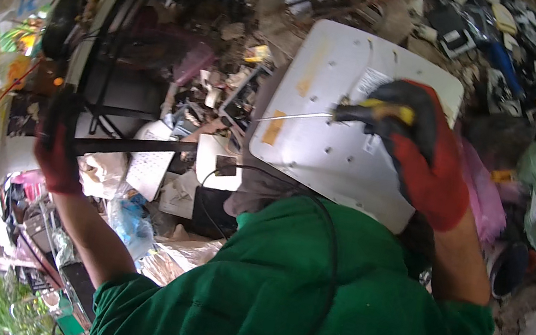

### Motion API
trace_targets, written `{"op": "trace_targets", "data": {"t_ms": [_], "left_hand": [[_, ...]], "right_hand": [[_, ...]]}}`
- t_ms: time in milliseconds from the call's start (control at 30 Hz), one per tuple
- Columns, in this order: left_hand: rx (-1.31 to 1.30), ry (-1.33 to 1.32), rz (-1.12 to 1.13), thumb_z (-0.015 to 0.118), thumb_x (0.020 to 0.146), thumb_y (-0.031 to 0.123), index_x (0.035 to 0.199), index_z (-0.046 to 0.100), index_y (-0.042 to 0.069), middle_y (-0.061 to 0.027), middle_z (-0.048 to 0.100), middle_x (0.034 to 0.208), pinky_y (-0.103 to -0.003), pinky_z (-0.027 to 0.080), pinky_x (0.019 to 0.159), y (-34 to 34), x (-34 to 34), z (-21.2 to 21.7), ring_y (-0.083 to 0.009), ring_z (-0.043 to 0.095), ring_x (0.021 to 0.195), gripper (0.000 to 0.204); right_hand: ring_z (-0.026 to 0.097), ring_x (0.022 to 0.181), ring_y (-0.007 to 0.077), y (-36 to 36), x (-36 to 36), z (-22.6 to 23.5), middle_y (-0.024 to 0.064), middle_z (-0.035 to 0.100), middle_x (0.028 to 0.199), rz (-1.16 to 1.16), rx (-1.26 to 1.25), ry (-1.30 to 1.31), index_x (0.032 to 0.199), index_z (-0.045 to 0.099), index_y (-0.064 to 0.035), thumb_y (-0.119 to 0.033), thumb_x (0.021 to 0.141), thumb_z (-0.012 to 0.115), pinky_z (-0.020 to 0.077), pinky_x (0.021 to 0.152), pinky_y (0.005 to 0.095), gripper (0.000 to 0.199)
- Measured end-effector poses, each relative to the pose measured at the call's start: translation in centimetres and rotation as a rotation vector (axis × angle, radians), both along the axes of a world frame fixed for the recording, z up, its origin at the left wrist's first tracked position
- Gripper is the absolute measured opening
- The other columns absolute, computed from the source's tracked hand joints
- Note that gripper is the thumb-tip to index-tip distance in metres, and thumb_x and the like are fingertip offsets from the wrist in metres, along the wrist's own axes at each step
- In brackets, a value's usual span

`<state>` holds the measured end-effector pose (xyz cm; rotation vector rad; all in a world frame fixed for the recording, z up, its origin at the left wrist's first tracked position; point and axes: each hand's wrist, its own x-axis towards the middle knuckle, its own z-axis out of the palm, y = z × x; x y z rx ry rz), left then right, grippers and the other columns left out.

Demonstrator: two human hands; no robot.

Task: The person uses a screwdriver to remove several screws from a white electronic panel while seated in a cluttered workspace.

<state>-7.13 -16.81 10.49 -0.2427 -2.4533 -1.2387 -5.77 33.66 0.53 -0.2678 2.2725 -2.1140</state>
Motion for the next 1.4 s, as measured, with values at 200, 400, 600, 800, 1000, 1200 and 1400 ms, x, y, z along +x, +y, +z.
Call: {"op": "trace_targets", "data": {"t_ms": [200, 400, 600, 800, 1000, 1200, 1400], "left_hand": [[-0.466, -0.517, -0.256, 0.08, 0.08, 0.021, 0.15, 0.035, -0.001, -0.0266, 0.046, 0.146, -0.044, 0.039, 0.114, 14.8, 2.8, -13.9, -0.0404, 0.044, 0.139, 0.087], [-0.209, -0.501, -0.17, 0.081, 0.072, 0.007, 0.143, 0.049, 0.006, -0.019, 0.054, 0.138, -0.039, 0.045, 0.108, 16.0, 5.6, -18.2, -0.0309, 0.056, 0.127, 0.078], [-0.11, -0.383, -0.236, 0.079, 0.074, 0.003, 0.125, 0.065, 0.003, -0.0173, 0.056, 0.136, -0.037, 0.049, 0.101, 14.1, 6.1, -20.3, -0.0306, 0.062, 0.119, 0.052], [-0.054, -0.469, -0.189, 0.076, 0.075, 0.001, 0.119, 0.068, 0.002, -0.0169, 0.057, 0.135, -0.037, 0.047, 0.103, 13.8, 6.5, -21.9, -0.031, 0.059, 0.122, 0.045], [-0.196, -0.483, -0.15, 0.08, 0.076, 0.012, 0.122, 0.069, 0.005, -0.0199, 0.054, 0.142, -0.042, 0.043, 0.109, 12.9, 6.6, -22.9, -0.0352, 0.052, 0.132, 0.048], [-0.001, -0.687, -0.166, 0.08, 0.077, 0.01, 0.112, 0.069, 0.005, -0.0183, 0.068, 0.118, -0.038, 0.051, 0.093, 12.4, 6.2, -22.1, -0.0317, 0.066, 0.11, 0.038], [0.046, -0.388, -0.152, 0.077, 0.084, 0.024, 0.123, 0.06, 0.005, -0.0178, 0.07, 0.115, -0.04, 0.053, 0.089, 11.3, 6.5, -22.0, -0.0318, 0.069, 0.103, 0.046]], "right_hand": [[0.066, 0.079, 0.0249, -2.8, -2.9, 2.6, 0.0127, 0.06, 0.114, 0.454, 0.136, 0.184, 0.123, 0.053, -0.0041, 0.003, 0.085, 0.059, 0.0515, 0.069, 0.0351, 0.04], [0.065, 0.084, 0.04, -7.0, -4.0, 1.9, 0.0164, 0.059, 0.11, 0.569, 0.484, 0.505, 0.126, 0.049, -0.0058, -0.004, 0.08, 0.069, 0.0523, 0.069, 0.0454, 0.05], [0.063, 0.086, 0.0391, -10.3, -5.2, 1.6, 0.0144, 0.058, 0.115, 0.61, 0.523, 0.606, 0.128, 0.05, -0.0071, -0.005, 0.078, 0.072, 0.0515, 0.07, 0.0447, 0.055], [0.064, 0.08, 0.0376, -12.0, -5.8, 2.5, 0.0127, 0.06, 0.106, 0.661, 0.648, 0.625, 0.123, 0.052, -0.0072, -0.006, 0.079, 0.071, 0.0514, 0.066, 0.0435, 0.048], [0.066, 0.078, 0.0356, -13.5, -6.5, 3.0, 0.0129, 0.063, 0.1, 0.706, 0.735, 0.68, 0.107, 0.051, -0.0064, -0.013, 0.082, 0.069, 0.0529, 0.063, 0.0428, 0.031], [0.07, 0.08, 0.0351, -14.9, -6.8, 5.3, 0.0152, 0.069, 0.084, 0.843, 0.842, 0.586, 0.105, 0.06, -0.0041, -0.014, 0.082, 0.067, 0.0549, 0.067, 0.0438, 0.026], [0.07, 0.08, 0.0361, -16.3, -6.0, 7.3, 0.0141, 0.073, 0.087, 0.84, 0.901, 0.226, 0.093, 0.072, -0.0061, -0.018, 0.085, 0.063, 0.0556, 0.068, 0.0469, 0.017]]}}
